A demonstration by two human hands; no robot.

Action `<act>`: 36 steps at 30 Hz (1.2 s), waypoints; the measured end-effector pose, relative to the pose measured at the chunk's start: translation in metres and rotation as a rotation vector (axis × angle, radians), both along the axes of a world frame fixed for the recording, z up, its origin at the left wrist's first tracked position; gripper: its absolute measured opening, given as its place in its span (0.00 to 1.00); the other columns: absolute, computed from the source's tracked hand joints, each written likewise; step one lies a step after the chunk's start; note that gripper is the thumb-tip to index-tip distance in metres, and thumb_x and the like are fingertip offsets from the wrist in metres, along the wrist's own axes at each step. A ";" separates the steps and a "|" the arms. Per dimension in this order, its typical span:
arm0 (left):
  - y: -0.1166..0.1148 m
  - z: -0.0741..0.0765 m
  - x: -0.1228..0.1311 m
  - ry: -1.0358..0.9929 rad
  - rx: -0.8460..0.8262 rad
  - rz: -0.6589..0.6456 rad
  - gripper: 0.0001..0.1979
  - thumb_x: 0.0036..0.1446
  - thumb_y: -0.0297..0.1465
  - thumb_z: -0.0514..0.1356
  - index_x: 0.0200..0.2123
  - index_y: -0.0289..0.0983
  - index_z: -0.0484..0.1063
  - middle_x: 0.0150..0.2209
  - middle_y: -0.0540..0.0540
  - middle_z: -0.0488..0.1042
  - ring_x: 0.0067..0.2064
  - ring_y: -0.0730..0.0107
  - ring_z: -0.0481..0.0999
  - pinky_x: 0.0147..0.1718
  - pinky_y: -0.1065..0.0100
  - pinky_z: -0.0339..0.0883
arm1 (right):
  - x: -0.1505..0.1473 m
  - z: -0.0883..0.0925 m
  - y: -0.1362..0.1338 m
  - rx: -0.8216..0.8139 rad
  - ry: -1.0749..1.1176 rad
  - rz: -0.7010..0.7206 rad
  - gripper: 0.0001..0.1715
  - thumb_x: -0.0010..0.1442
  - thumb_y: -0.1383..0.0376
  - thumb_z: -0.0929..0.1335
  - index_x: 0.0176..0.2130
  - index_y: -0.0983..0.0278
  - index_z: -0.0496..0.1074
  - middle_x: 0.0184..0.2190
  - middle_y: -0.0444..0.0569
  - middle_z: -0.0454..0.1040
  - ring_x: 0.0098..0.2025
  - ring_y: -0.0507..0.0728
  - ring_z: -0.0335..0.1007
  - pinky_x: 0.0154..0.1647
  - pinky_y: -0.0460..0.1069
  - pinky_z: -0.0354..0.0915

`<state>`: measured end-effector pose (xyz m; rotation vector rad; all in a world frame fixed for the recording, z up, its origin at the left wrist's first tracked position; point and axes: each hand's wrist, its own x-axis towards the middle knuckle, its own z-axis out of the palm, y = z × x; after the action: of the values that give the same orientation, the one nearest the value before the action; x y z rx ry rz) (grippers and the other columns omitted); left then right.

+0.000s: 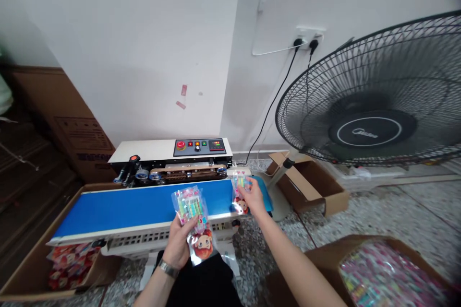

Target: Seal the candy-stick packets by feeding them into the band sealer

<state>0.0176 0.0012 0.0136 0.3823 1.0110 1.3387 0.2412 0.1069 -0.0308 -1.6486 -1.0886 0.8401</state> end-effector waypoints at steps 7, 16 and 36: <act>0.000 -0.002 -0.004 0.002 -0.027 -0.021 0.22 0.39 0.30 0.67 0.41 0.35 0.67 0.34 0.42 0.77 0.32 0.61 0.76 0.35 0.61 0.69 | -0.001 -0.010 0.040 -0.087 -0.394 0.088 0.24 0.46 0.59 0.67 0.44 0.63 0.64 0.27 0.44 0.71 0.29 0.55 0.68 0.29 0.46 0.60; 0.009 0.008 0.005 0.034 0.049 0.026 0.23 0.37 0.28 0.68 0.40 0.35 0.66 0.34 0.42 0.77 0.32 0.63 0.76 0.35 0.63 0.68 | -0.057 0.024 0.001 0.132 -0.132 0.517 0.20 0.53 0.56 0.64 0.44 0.62 0.64 0.36 0.48 0.71 0.36 0.54 0.67 0.36 0.48 0.62; 0.011 0.002 0.006 -0.002 0.004 0.035 0.17 0.39 0.33 0.66 0.34 0.37 0.67 0.29 0.46 0.76 0.28 0.63 0.76 0.30 0.62 0.69 | -0.007 0.003 0.047 -0.162 -0.577 0.087 0.10 0.55 0.64 0.61 0.30 0.64 0.70 0.27 0.49 0.73 0.31 0.56 0.68 0.31 0.46 0.58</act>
<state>0.0235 0.0120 0.0156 0.3676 1.0181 1.3724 0.2340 0.1538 -0.0274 -2.0608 -1.5233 0.5211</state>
